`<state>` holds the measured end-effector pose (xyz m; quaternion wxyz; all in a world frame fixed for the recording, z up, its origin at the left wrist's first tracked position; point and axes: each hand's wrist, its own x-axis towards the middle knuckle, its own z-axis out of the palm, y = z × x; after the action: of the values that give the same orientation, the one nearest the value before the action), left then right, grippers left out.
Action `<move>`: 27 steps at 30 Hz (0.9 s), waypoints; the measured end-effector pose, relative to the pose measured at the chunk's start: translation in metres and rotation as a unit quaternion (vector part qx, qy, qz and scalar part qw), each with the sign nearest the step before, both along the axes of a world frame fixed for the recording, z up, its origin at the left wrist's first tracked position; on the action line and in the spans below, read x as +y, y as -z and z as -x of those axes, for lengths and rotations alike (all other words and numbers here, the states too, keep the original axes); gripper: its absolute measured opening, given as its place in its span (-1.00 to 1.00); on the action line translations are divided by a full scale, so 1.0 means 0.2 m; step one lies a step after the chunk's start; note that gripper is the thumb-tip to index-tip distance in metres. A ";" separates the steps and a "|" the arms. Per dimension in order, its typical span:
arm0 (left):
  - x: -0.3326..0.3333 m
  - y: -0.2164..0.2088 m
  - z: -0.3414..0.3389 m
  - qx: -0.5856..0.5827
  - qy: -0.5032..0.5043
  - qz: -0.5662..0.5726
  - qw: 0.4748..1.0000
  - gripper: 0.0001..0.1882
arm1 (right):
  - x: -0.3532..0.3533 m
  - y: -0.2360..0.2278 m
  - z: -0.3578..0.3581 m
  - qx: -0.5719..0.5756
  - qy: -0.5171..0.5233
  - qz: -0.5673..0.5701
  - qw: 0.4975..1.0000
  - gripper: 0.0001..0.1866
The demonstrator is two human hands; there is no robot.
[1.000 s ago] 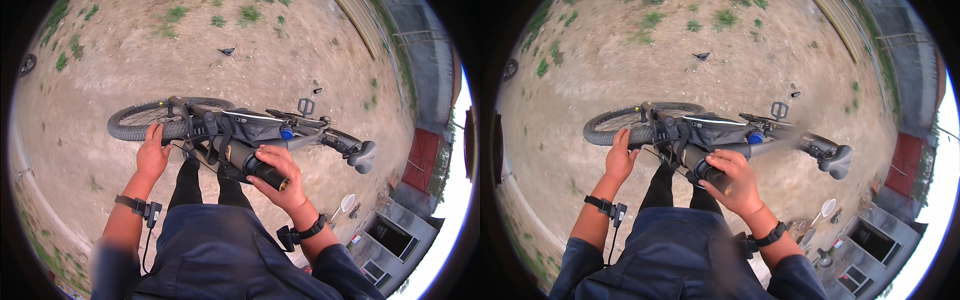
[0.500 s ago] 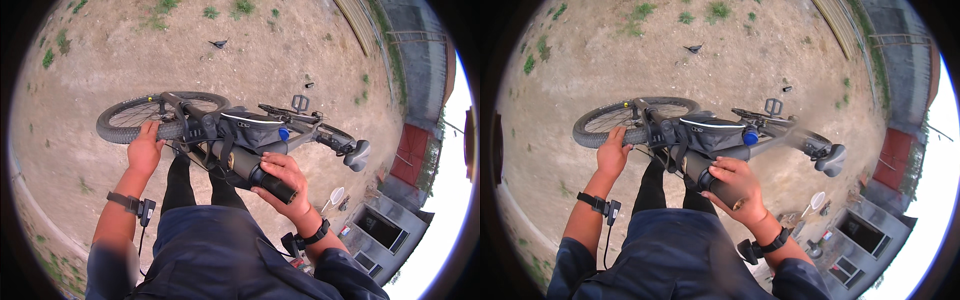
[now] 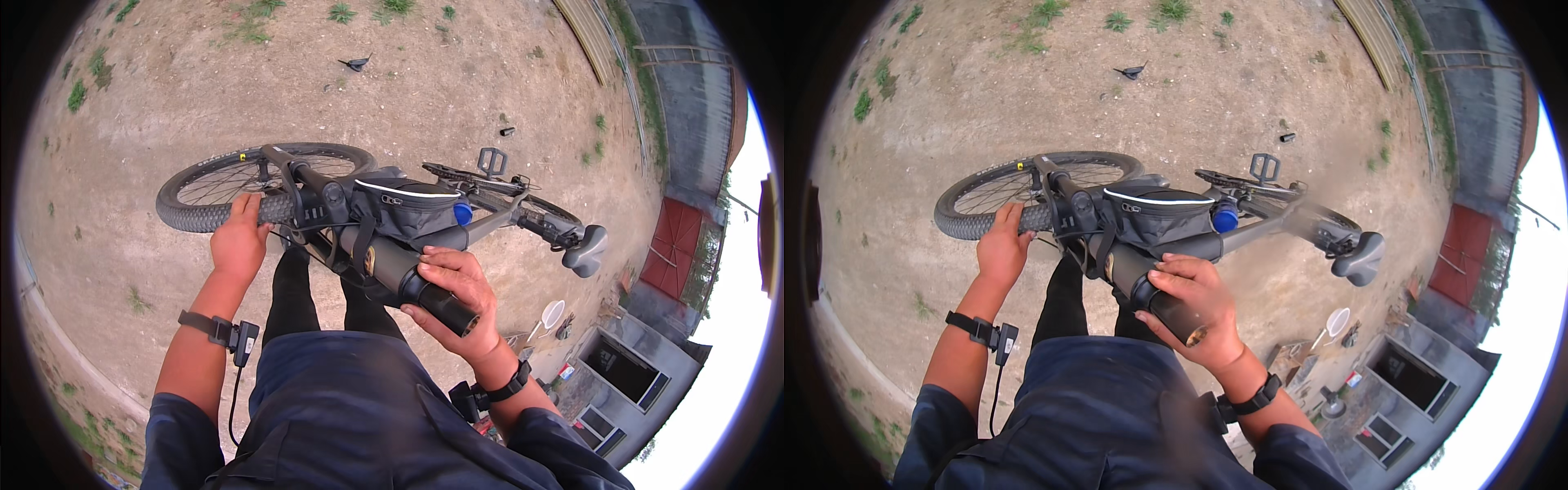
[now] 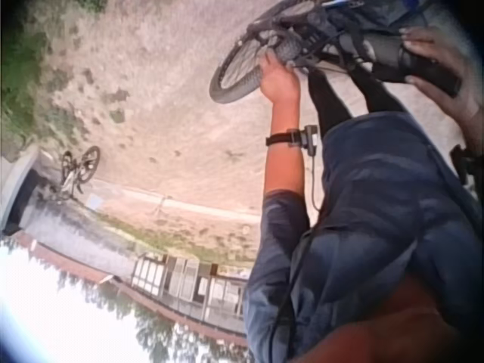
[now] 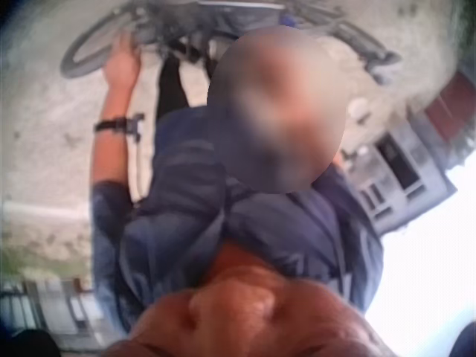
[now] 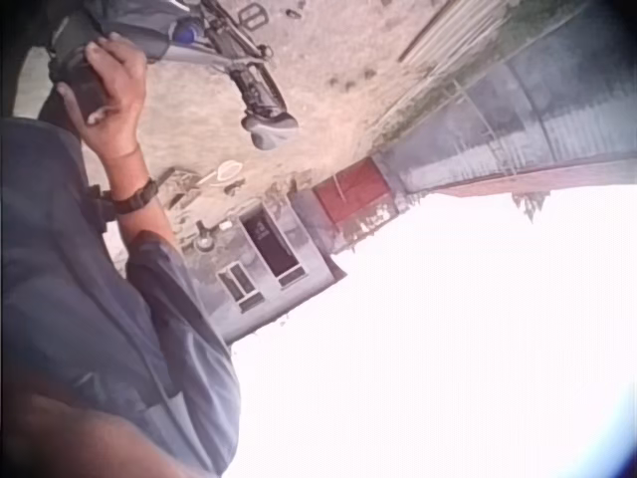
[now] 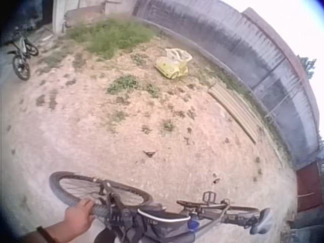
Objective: The person assembles a bicycle handlebar by inserting a cylindrical stem into the steerer tube, securing it with a rubber ring, and attaching the handlebar with a clamp. The person then picks up and installs additional components onto the handlebar.
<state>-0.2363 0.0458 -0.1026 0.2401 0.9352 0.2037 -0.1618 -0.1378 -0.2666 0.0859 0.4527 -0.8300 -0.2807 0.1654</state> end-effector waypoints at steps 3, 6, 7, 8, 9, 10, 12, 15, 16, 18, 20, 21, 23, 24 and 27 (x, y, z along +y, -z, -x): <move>0.00 0.03 0.02 -0.025 0.000 -0.005 1.000 -0.41 | 0.00 0.01 0.01 -0.001 0.007 -0.003 1.000 -0.37; 0.00 0.02 0.02 -0.018 -0.007 -0.008 1.000 -0.40 | 0.00 0.02 0.01 -0.005 0.013 -0.006 1.000 -0.36; 0.00 0.02 0.02 -0.017 -0.009 -0.006 1.000 -0.40 | -0.01 0.04 0.01 -0.005 0.007 -0.012 1.000 -0.35; 0.01 0.01 0.02 -0.017 -0.010 -0.004 1.000 -0.39 | -0.01 0.04 0.00 -0.005 0.002 -0.018 1.000 -0.35; 0.01 0.01 0.03 -0.015 -0.012 -0.001 1.000 -0.39 | -0.01 0.05 0.00 -0.006 0.001 -0.015 1.000 -0.35; 0.01 0.02 0.03 -0.016 -0.011 -0.002 1.000 -0.39 | -0.01 0.05 0.00 -0.007 0.001 -0.013 1.000 -0.35; 0.02 0.02 0.03 -0.020 -0.008 -0.004 1.000 -0.38 | -0.01 0.04 -0.01 -0.009 -0.002 -0.008 1.000 -0.35; 0.02 0.03 0.04 -0.020 -0.008 0.003 1.000 -0.37 | -0.01 0.05 -0.01 -0.010 -0.004 -0.006 1.000 -0.34; 0.02 0.03 0.04 -0.018 -0.009 0.003 1.000 -0.37 | -0.02 0.05 0.00 -0.009 -0.002 -0.008 1.000 -0.34; 0.02 0.02 0.03 -0.013 -0.010 0.005 1.000 -0.36 | -0.02 0.06 0.00 -0.011 -0.002 -0.012 1.000 -0.33; 0.02 0.01 0.04 -0.012 -0.012 0.005 1.000 -0.34 | -0.01 0.06 -0.01 -0.015 -0.002 -0.016 1.000 -0.33; 0.03 0.01 0.03 -0.013 -0.012 0.005 1.000 -0.34 | -0.01 0.07 -0.01 -0.015 -0.003 -0.019 1.000 -0.33; 0.03 0.01 0.03 -0.014 -0.014 0.013 1.000 -0.33 | -0.02 0.08 -0.01 -0.016 -0.003 -0.024 1.000 -0.33; 0.03 0.01 0.03 -0.014 -0.016 0.016 1.000 -0.32 | -0.02 0.09 -0.01 -0.012 -0.003 -0.025 1.000 -0.33; 0.06 0.03 0.06 -0.062 -0.022 0.038 0.997 -0.31 | -0.02 0.10 0.00 -0.004 0.000 -0.033 0.999 -0.32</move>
<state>-0.2486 0.0587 -0.1083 0.2916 0.9289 0.2024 -0.1058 -0.1369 -0.2714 0.0661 0.4783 -0.8155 -0.2881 0.1524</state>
